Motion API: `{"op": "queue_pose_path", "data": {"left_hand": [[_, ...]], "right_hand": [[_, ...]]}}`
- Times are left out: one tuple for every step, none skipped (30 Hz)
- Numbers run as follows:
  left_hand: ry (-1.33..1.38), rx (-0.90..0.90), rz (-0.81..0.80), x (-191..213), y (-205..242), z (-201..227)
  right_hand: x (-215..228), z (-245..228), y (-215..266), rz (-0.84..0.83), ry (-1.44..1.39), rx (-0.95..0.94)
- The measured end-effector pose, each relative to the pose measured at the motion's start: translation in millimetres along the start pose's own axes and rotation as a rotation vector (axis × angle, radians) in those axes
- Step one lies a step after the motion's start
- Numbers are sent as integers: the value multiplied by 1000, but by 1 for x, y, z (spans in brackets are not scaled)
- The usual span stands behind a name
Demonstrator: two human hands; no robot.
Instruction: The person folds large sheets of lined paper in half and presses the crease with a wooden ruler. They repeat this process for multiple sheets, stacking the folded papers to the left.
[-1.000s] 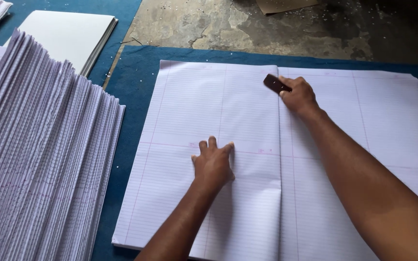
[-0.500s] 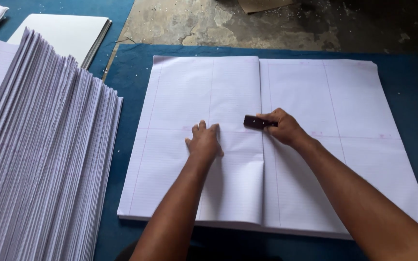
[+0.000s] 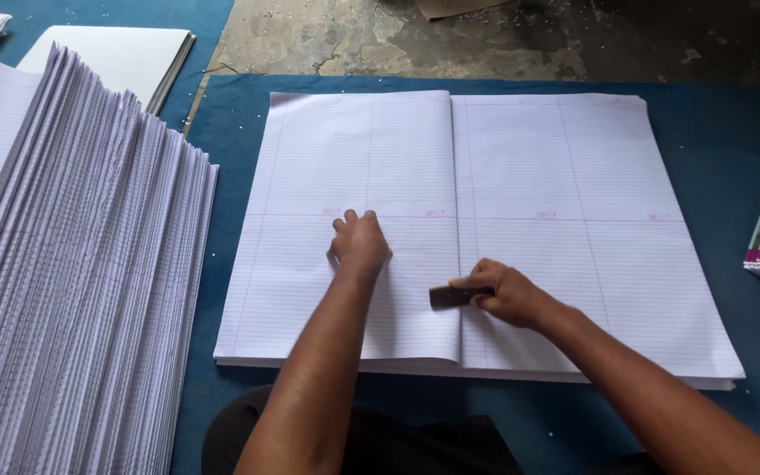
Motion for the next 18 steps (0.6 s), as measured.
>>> {"op": "queue_pose_path", "data": {"left_hand": [[6,3,-4,1,0,1],[9,7,-13,1,1,1],[11,11,-23,2,2,0],[13,16,-34,3,4,0],[11,20,-36,4,6,-1],[9,24,-37,6,7,-1],[9,28,-39,7,9,0],[10,35,-43,8,10,1],[12,43,-47,8,11,1],[14,51,-51,9,12,0],[14,49,-50,9,13,1],[13,48,-49,9,13,1],[12,47,-48,10,14,2],[14,49,-48,9,14,1],[16,49,-48,9,14,1],[19,50,-47,9,13,1],[17,45,-39,9,12,1],[15,40,-30,9,11,1]], "right_hand": [[-1,-2,7,-16,9,0],[-2,-4,13,-36,18,3],[-5,-7,18,-57,25,6],[-6,-8,23,-79,32,9],[-8,-10,27,-96,23,11],[-10,-10,32,-113,13,13],[-12,-11,35,-129,6,14],[-14,-10,38,-143,7,5],[-17,-10,40,-157,9,-3],[-19,-9,42,-171,12,-12],[-21,-9,44,-183,13,-6],[-22,-7,46,-194,15,0],[-23,-7,48,-205,16,7],[-24,-4,48,-211,10,-4],[-25,-2,48,-217,5,-15],[-25,1,47,-222,-1,-25],[-26,3,45,-230,-52,-29],[-26,5,42,-238,-104,-33]]}}
Point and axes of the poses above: each hand's wrist, its own y-axis away from the middle knuckle, its own x-axis out of the back of the hand, z = x × y, the point moved 10 cm from there along -y, towards the middle knuckle, and after that the axes turned 7 degrees about y, right-handed, at the moved point
